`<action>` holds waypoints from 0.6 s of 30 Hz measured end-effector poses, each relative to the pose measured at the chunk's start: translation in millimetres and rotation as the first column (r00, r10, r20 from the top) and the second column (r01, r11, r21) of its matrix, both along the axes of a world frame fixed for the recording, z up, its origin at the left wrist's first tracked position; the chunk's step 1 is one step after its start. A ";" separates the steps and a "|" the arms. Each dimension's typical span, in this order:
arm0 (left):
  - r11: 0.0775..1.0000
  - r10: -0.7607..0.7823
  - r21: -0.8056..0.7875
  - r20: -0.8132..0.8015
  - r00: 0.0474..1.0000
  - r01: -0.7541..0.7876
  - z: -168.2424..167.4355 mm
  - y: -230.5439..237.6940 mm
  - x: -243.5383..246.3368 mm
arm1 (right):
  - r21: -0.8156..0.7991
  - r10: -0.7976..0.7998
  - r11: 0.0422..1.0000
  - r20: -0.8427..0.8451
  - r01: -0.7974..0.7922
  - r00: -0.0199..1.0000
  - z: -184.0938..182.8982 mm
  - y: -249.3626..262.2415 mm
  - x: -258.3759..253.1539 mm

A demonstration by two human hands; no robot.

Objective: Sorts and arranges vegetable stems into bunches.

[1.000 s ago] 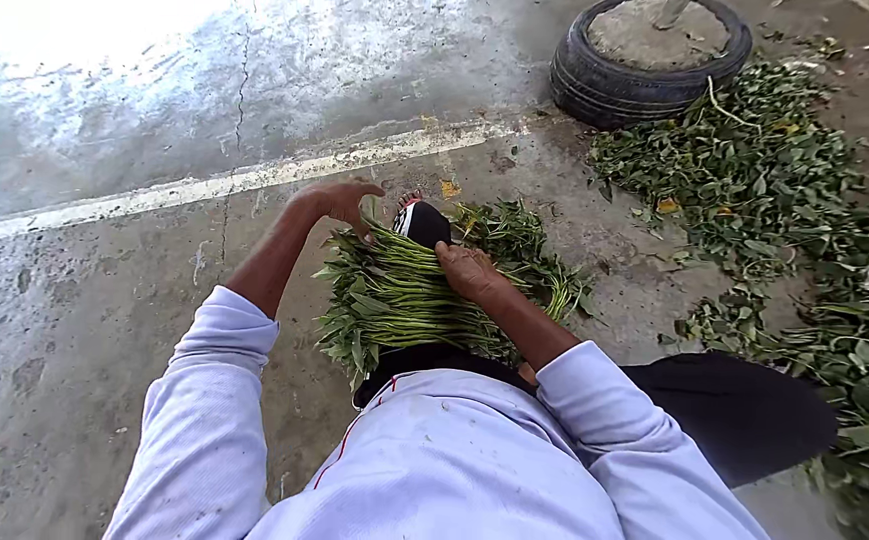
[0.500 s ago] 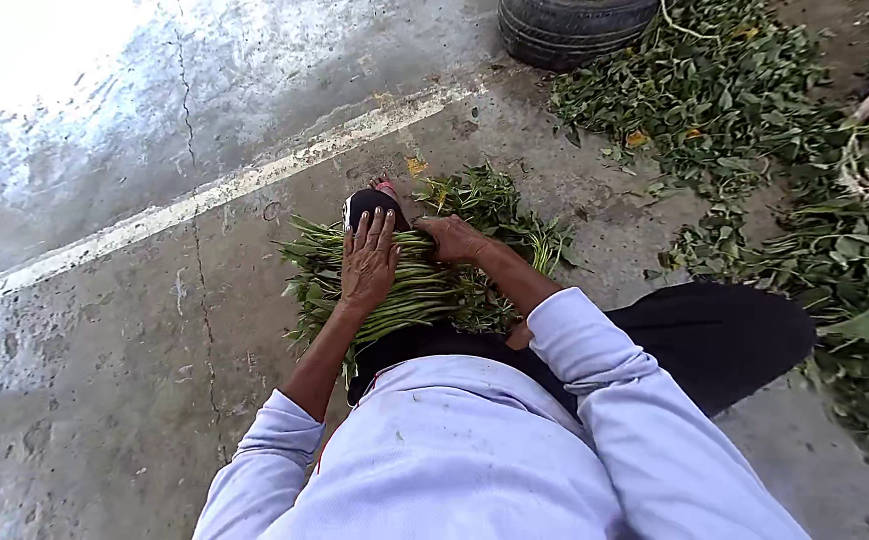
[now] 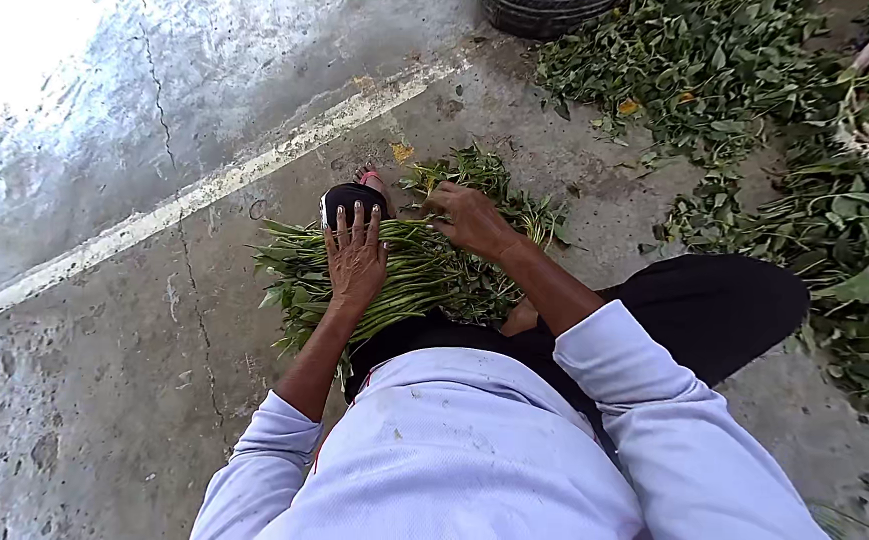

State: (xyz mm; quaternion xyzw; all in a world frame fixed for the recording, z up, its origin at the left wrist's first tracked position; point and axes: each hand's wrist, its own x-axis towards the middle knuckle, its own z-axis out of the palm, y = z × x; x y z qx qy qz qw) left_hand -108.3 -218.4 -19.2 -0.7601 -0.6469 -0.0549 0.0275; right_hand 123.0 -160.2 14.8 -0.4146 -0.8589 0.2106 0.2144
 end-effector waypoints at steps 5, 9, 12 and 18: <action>1.000 -0.005 0.002 0.068 0.998 0.005 4.5 0.5 3.4 | 0.115 0.053 0.992 -0.006 -0.052 0.999 -41.4 -17.1 -44.5; 1.000 0.002 0.013 0.057 0.998 -0.002 4.3 -0.4 4.1 | 0.002 0.078 0.997 0.020 -0.078 0.997 -41.3 -13.9 -44.1; 0.999 -0.018 0.039 0.041 0.999 0.016 0.9 0.2 4.7 | 0.164 0.111 0.979 0.061 -0.120 0.992 -44.8 -0.5 -41.9; 0.998 0.028 0.056 0.012 1.000 -0.029 -0.7 -1.9 4.1 | 0.200 0.124 0.973 -0.018 -0.118 0.992 -54.1 4.5 -57.2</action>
